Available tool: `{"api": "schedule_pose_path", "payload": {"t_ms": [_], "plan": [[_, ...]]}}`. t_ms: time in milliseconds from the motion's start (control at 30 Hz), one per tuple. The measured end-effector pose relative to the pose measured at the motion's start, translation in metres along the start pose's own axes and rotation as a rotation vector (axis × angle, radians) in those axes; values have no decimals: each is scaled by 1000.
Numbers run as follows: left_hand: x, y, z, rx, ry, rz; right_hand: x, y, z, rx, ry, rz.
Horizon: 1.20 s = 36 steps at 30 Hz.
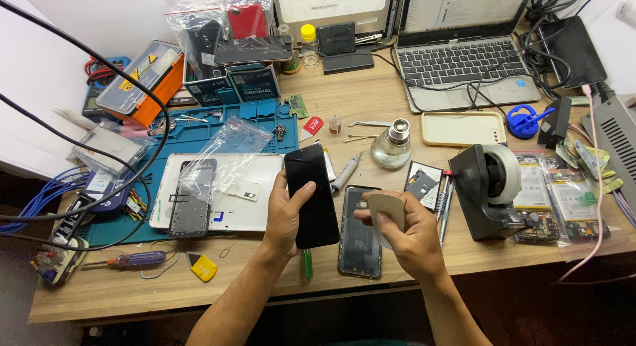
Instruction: The person unpacks a new smartphone screen assembly from a plastic bag and compares it with a disassembled phone on the workbench. They handle the screen, the phone chassis, and a small metal bracket, moving items aside and turning the components over to align and fit the new screen into the phone body.
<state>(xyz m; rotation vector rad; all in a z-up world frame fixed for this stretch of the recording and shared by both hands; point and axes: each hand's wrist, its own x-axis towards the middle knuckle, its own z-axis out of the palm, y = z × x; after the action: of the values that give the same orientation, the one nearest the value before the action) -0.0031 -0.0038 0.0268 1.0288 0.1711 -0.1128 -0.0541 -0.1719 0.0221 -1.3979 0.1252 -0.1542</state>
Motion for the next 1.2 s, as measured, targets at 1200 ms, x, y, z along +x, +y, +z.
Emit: {"api": "schedule_pose_path", "payload": {"t_ms": [1200], "plan": [[-2, -12, -9, -367, -29, 40, 9, -3, 37, -533, -66, -295]]}}
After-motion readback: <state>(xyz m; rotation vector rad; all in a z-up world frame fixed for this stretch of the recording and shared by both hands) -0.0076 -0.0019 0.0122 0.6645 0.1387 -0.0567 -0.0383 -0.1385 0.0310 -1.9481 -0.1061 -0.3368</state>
